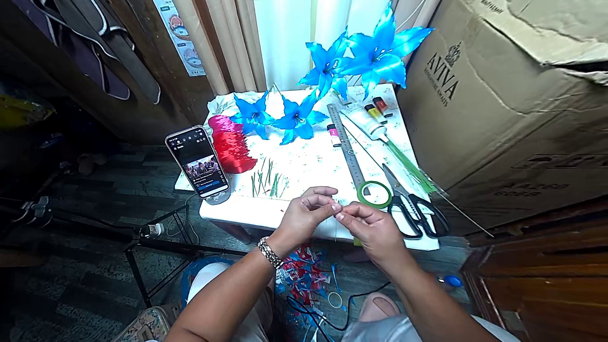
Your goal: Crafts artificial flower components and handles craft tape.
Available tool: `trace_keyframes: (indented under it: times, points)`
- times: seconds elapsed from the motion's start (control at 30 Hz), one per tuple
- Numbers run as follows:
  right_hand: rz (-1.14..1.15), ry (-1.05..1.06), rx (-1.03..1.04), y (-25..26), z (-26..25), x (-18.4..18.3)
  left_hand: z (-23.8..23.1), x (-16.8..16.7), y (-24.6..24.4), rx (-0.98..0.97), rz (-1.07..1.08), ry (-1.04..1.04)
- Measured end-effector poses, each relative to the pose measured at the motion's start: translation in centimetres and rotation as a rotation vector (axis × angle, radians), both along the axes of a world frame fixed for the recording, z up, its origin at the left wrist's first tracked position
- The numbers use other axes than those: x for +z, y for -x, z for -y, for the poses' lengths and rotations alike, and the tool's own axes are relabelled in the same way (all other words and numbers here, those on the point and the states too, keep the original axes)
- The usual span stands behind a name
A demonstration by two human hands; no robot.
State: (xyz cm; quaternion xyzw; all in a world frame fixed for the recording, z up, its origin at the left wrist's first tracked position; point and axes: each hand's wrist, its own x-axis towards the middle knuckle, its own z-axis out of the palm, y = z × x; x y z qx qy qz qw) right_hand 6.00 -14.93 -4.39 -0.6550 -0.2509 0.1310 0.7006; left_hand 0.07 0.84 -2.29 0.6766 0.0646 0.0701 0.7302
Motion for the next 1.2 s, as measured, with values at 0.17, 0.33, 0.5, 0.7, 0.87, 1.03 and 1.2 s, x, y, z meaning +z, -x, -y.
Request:
trace_keyframes:
  times: [0.17,0.33,0.5,0.7,0.87,1.03,1.2]
  points:
    - [0.189,0.072,-0.063,0.1,0.0,-0.4,0.3,0.4,0.1,0.083,-0.034,-0.130]
    - [-0.281,-0.039,0.226,-0.6,0.5,0.9,-0.4,0.1,0.0,-0.065,0.007,0.175]
    - [-0.375,-0.073,0.256,-0.6,0.6,1.1,-0.2,0.0,-0.2,-0.130,-0.048,0.421]
    - [-0.016,0.035,0.010,-0.1,0.1,0.2,0.6,-0.1,0.0,0.055,-0.018,0.030]
    - [0.094,0.066,0.008,0.0,0.1,-0.2,0.7,0.5,0.1,0.121,-0.041,-0.057]
    - [-0.420,-0.102,0.273,-0.4,0.3,1.0,-0.1,0.3,0.0,-0.065,-0.039,0.306]
    - [-0.287,-0.115,0.149,-0.2,-0.1,0.5,0.3,0.3,0.1,-0.063,-0.044,0.344]
